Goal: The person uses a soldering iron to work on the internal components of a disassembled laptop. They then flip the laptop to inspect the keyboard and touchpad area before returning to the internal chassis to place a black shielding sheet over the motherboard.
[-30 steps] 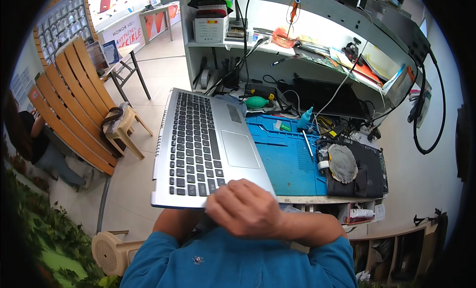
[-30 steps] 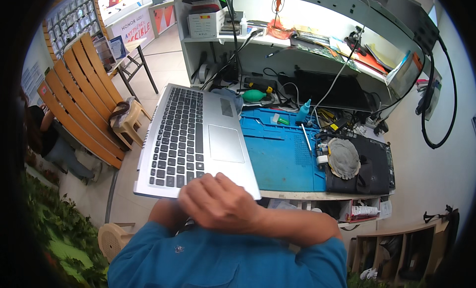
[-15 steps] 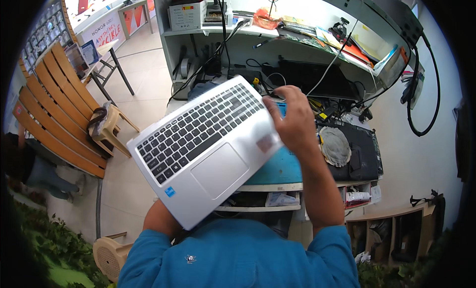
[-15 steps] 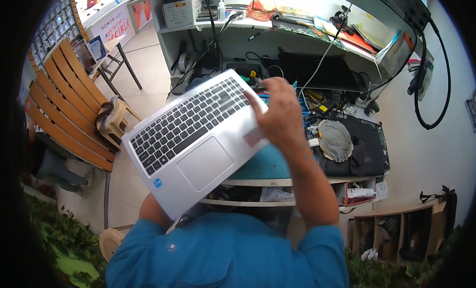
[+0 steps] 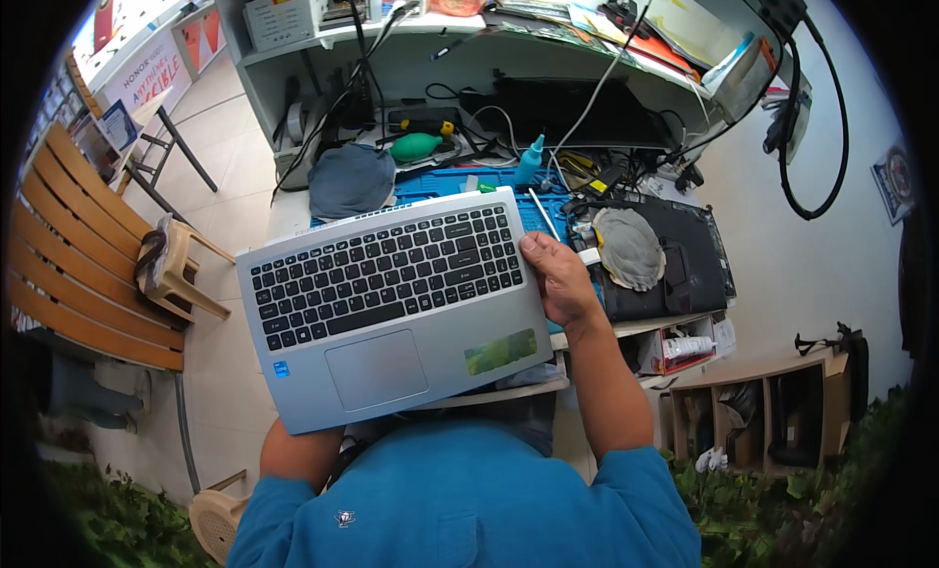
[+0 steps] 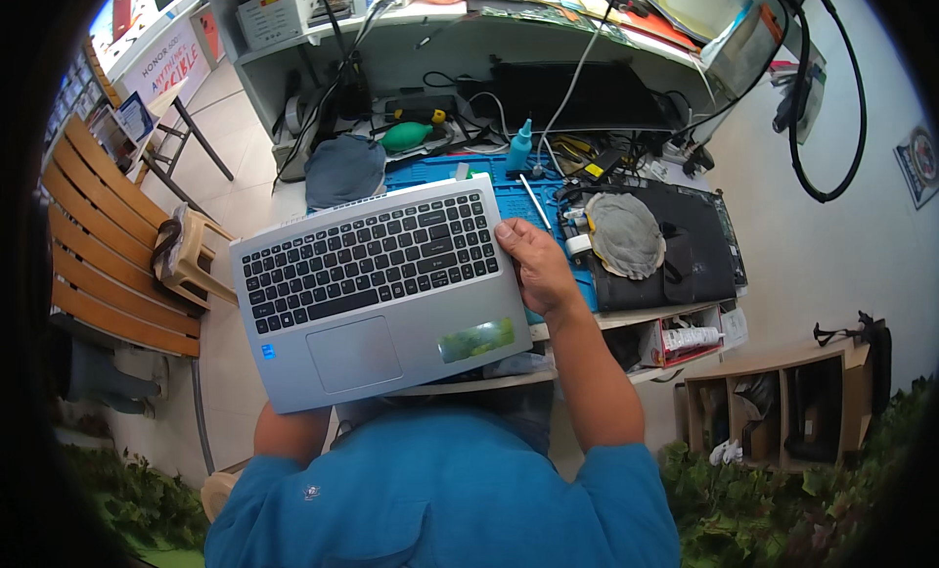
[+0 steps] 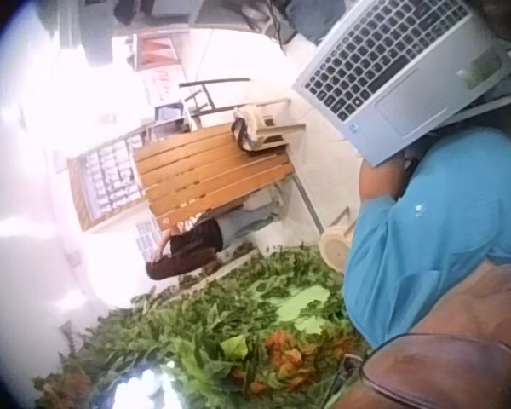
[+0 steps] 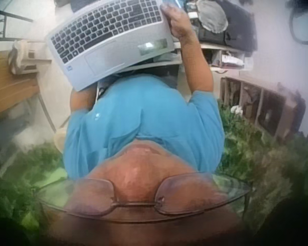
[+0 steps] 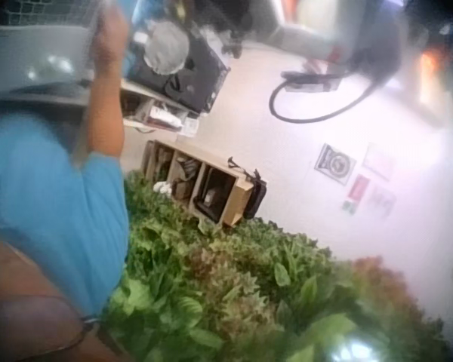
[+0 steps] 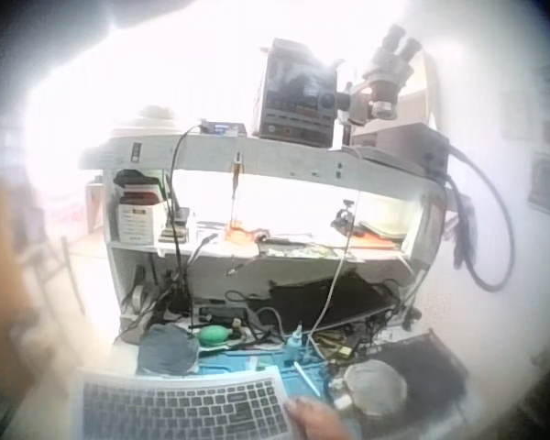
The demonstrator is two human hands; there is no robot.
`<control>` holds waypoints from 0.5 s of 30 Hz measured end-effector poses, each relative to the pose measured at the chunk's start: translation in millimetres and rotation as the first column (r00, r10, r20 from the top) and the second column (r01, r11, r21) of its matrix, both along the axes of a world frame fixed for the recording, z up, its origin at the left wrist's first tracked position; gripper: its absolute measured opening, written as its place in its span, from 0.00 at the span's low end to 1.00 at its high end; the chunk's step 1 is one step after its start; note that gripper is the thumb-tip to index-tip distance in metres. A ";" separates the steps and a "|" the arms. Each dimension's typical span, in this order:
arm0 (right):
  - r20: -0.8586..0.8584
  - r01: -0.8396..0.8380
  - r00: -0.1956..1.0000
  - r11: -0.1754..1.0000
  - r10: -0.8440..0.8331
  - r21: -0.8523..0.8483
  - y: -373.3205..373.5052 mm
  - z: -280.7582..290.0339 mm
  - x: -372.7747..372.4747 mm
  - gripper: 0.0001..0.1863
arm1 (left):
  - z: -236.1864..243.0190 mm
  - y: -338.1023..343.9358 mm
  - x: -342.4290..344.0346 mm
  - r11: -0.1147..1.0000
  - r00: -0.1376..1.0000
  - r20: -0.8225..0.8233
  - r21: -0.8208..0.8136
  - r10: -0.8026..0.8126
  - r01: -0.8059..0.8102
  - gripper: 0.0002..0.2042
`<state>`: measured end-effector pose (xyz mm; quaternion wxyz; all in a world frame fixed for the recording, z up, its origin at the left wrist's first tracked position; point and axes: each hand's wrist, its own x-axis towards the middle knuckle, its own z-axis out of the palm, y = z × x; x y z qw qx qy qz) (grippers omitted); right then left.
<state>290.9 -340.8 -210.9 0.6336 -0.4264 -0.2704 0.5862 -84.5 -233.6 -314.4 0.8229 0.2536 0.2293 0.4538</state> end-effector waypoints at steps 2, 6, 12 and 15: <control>0.025 0.044 0.999 0.999 -0.045 0.025 -5.1 -5.7 1.5 0.14 | -1.8 0.9 -1.5 1.000 1.000 -0.007 0.006 0.000 0.000 0.24; 0.039 0.098 0.994 0.995 -0.098 -0.010 -5.0 -13.8 -2.3 0.15 | -3.0 2.5 -3.4 1.000 1.000 -0.018 0.019 0.000 0.000 0.24; 0.043 0.111 0.993 0.994 -0.111 -0.011 -12.2 -18.3 7.2 0.17 | -8.1 3.5 -8.6 0.999 1.000 -0.019 0.039 0.000 0.001 0.24; 0.072 0.112 0.991 0.993 -0.110 -0.026 -11.8 -19.1 15.1 0.17 | -10.3 2.1 -18.0 0.998 1.000 -0.020 0.059 0.023 -0.022 0.24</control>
